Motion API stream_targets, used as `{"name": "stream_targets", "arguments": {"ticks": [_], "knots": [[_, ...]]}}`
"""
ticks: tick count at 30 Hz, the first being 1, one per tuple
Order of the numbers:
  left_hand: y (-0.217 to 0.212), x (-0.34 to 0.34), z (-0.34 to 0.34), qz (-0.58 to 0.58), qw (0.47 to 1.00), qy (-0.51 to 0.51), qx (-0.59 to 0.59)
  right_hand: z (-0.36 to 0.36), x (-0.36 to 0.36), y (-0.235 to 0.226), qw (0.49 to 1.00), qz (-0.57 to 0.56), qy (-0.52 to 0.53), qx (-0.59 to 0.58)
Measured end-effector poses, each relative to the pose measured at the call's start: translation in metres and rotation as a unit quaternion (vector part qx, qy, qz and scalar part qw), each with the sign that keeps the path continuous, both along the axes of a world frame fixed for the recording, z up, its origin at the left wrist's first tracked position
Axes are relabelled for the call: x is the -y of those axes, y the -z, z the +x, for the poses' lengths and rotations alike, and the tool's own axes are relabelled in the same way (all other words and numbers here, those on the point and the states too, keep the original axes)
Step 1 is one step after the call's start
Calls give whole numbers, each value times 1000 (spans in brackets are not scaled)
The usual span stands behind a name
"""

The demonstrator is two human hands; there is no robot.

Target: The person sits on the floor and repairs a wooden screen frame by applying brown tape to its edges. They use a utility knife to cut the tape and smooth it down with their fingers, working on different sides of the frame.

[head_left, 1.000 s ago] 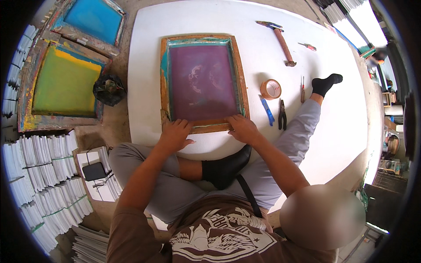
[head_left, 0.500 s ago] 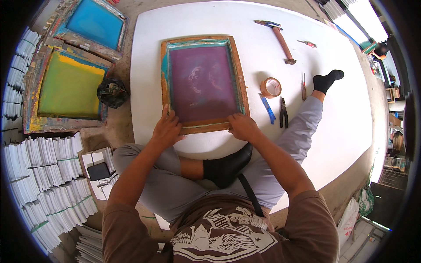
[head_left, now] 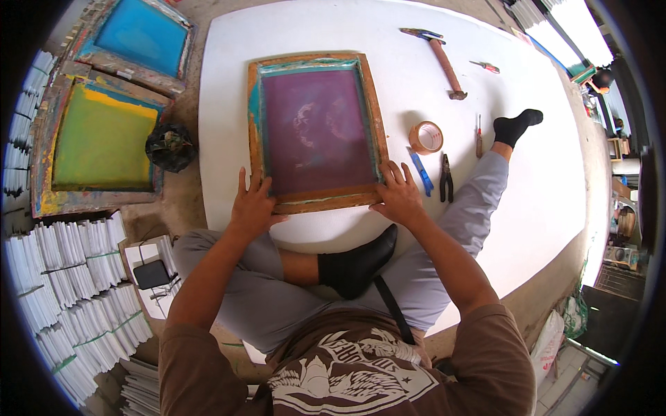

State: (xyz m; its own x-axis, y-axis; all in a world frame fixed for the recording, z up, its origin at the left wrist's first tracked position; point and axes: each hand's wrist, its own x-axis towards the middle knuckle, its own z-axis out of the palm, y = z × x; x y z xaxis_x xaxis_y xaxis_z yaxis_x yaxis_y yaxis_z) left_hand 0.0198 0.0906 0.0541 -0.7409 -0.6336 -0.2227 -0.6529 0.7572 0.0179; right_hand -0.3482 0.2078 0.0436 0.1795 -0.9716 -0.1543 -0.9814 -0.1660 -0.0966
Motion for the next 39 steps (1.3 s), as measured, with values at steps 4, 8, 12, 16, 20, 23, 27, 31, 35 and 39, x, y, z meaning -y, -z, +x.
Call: {"name": "stream_targets", "arguments": {"ticks": [4,8,12,16,20,23,27,31,35,39], "knots": [[-1,1,-2,19,1000,-15,19,-2,8,-12,999,32,1,17],[22,-9,12,-34,997,-15,-60,-7,5,-9,997,4,31,66],[18,-11,9,-12,998,-30,-45,-5,-1,1,998,6,18,55],[18,-12,6,-2,999,-36,-36,-2,9,-8,999,31,-18,26],[22,-16,11,7,991,-73,-111,-7,20,-34,984,83,111,115],[10,-11,5,27,990,-87,-111,-11,17,-32,952,143,211,171],[10,-9,7,37,993,-73,-86,-15,14,-15,917,182,249,252],[3,2,7,18,981,-133,-138,-7,17,-9,961,55,215,167],[-3,14,9,20,969,-187,-162,0,32,-14,988,-36,68,133],[-5,16,12,36,975,-170,-140,5,36,1,996,1,-20,89]]}}
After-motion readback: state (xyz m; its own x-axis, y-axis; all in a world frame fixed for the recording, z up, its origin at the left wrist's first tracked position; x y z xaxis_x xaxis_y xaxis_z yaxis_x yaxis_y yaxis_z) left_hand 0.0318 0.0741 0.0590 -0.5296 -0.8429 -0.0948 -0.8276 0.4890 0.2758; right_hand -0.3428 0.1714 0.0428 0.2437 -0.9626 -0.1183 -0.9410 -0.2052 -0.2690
